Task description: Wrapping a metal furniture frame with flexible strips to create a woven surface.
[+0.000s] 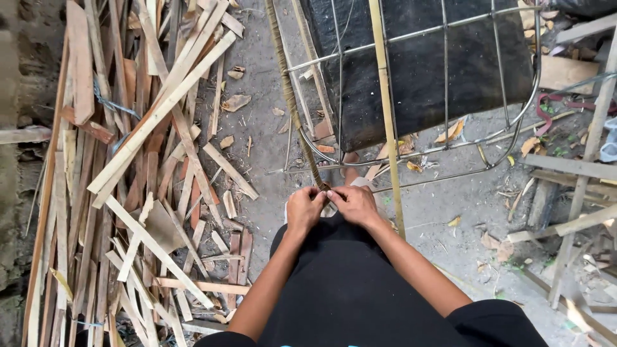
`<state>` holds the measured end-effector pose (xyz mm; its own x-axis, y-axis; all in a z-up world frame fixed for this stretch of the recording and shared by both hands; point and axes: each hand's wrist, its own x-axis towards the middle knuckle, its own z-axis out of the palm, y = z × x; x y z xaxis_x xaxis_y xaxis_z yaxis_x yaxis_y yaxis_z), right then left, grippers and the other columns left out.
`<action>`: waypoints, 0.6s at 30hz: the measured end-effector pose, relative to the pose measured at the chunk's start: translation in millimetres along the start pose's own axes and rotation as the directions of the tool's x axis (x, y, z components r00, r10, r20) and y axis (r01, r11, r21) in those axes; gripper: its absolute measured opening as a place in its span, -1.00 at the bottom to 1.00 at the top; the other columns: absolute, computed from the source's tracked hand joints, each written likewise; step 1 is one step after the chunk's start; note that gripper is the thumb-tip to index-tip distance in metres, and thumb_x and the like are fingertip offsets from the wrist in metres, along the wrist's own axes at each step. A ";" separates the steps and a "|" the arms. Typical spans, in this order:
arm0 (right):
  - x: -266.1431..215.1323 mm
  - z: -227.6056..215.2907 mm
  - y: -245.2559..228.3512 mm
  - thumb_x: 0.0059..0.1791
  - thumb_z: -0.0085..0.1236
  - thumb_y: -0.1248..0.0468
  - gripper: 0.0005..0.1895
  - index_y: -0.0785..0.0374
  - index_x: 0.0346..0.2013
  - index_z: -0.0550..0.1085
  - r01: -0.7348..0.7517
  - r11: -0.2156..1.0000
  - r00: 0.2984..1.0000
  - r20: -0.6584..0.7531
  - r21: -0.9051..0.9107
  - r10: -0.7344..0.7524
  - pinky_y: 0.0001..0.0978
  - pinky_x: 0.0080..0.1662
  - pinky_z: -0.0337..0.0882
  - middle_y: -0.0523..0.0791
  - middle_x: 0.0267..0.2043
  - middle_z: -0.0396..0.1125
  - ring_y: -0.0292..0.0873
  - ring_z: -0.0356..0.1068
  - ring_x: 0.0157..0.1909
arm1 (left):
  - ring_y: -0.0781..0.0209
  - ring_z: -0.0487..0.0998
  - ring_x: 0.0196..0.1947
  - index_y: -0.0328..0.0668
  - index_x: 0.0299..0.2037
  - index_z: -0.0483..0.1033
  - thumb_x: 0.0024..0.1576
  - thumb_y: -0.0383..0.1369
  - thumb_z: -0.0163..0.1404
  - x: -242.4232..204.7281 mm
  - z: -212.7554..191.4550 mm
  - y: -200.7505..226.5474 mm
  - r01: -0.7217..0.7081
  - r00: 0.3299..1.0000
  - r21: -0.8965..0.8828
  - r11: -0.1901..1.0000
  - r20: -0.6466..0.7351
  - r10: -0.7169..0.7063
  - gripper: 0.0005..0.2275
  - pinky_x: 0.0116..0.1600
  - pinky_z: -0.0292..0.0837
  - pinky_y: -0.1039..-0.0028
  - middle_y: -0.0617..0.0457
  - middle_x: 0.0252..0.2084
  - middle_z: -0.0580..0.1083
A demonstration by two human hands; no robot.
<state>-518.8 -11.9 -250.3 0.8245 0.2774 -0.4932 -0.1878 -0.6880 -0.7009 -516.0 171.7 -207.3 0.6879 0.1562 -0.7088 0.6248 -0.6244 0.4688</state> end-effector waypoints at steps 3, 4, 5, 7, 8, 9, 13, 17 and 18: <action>8.6 11.6 16.4 0.08 -0.06 -0.17 -0.64 -0.28 0.00 0.63 -0.106 0.991 0.991 0.072 -0.079 0.112 -0.15 0.06 0.48 -0.17 -0.25 0.59 -0.02 0.58 -0.03 | -0.11 0.68 -0.04 0.06 -0.15 0.75 0.14 -0.11 0.16 10.0 12.9 -15.8 0.024 0.999 -0.055 0.998 -0.021 -0.026 -0.78 0.06 0.56 0.16 -0.02 -0.23 0.68; 9.8 10.9 14.0 0.08 -0.06 -0.17 -0.64 -0.28 0.00 0.63 -0.102 0.992 0.991 0.073 -0.078 0.108 -0.15 0.06 0.48 -0.17 -0.25 0.59 -0.02 0.58 -0.03 | -0.11 0.68 -0.04 0.06 -0.15 0.75 0.14 -0.11 0.16 6.1 9.3 -10.3 0.025 0.999 -0.055 0.998 -0.025 -0.026 -0.78 0.06 0.56 0.16 -0.02 -0.23 0.68; 11.2 10.3 11.8 0.09 -0.10 -0.18 -0.60 -0.22 0.04 0.59 -0.114 0.986 0.984 0.123 -0.122 0.129 -0.12 0.14 0.41 -0.11 -0.23 0.60 0.02 0.58 0.00 | -0.15 0.66 -0.01 0.04 -0.15 0.74 0.14 -0.11 0.15 3.5 5.7 -4.9 0.035 0.999 -0.059 0.998 -0.004 -0.035 -0.77 0.07 0.55 0.13 -0.06 -0.20 0.67; 17.0 7.3 8.7 0.10 -0.14 -0.19 -0.56 -0.15 0.08 0.55 -0.130 0.978 0.972 0.175 -0.166 0.159 -0.09 0.22 0.35 -0.06 -0.20 0.60 0.05 0.58 0.04 | -0.19 0.64 0.03 0.02 -0.15 0.74 0.15 -0.11 0.14 5.7 -1.2 3.6 0.050 0.999 -0.063 0.997 0.025 -0.048 -0.77 0.09 0.53 0.11 -0.10 -0.17 0.67; 20.7 5.4 7.8 0.11 -0.18 -0.20 -0.56 -0.15 0.08 0.53 -0.110 0.976 0.973 0.181 -0.189 0.145 -0.05 0.24 0.32 -0.05 -0.20 0.60 0.06 0.58 0.05 | -0.23 0.63 0.04 -0.02 -0.14 0.73 0.16 -0.10 0.14 10.0 -4.4 6.2 0.030 0.999 -0.042 0.999 0.035 -0.029 -0.74 0.11 0.53 0.07 -0.13 -0.15 0.66; 19.2 7.0 6.8 0.13 -0.22 -0.21 -0.55 -0.15 0.08 0.50 -0.084 0.973 0.971 0.202 -0.214 0.128 -0.02 0.26 0.29 -0.04 -0.21 0.60 0.06 0.58 0.05 | -0.26 0.62 0.05 -0.06 -0.13 0.72 0.17 -0.08 0.13 8.0 -6.1 4.1 0.024 0.999 -0.025 0.999 0.043 -0.023 -0.72 0.12 0.52 0.03 -0.16 -0.13 0.65; 19.0 17.7 9.0 0.15 -0.28 -0.20 -0.57 -0.15 0.11 0.44 -0.114 0.961 0.948 0.261 -0.252 0.181 -0.02 0.36 0.13 -0.05 -0.08 0.59 0.07 0.54 0.15 | -0.35 0.58 0.12 -0.06 -0.13 0.70 0.22 0.06 0.02 -15.7 -42.7 13.7 0.026 0.982 0.107 0.994 0.184 -0.046 -0.61 0.20 0.47 -0.04 -0.23 -0.08 0.64; 13.4 22.6 7.7 0.15 -0.27 -0.18 -0.61 -0.13 0.04 0.42 -0.121 0.959 0.967 0.187 -0.257 0.172 0.00 0.32 0.13 -0.08 -0.18 0.59 0.03 0.56 0.09 | -0.38 0.60 0.03 -0.13 -0.30 0.64 0.24 0.13 -0.10 -45.2 -51.9 -2.4 0.059 0.971 0.226 0.972 0.213 -0.108 -0.51 0.07 0.49 -0.07 -0.29 -0.21 0.62; 11.1 22.3 3.8 0.15 -0.26 -0.16 -0.64 -0.10 -0.04 0.42 -0.113 0.967 0.979 0.140 -0.226 0.147 0.00 0.28 0.16 -0.08 -0.26 0.58 0.01 0.57 0.04 | -0.39 0.62 -0.04 -0.15 -0.34 0.61 0.23 0.14 -0.10 -53.4 -55.7 -6.6 0.045 0.980 0.230 0.972 0.178 -0.087 -0.51 0.00 0.52 -0.05 -0.29 -0.29 0.61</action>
<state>-522.2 3.5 -269.9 0.7047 0.2642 -0.6585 -0.1544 -0.8488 -0.5057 -536.2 210.1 -143.1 0.5543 0.0713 -0.8293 0.5532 -0.7760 0.3030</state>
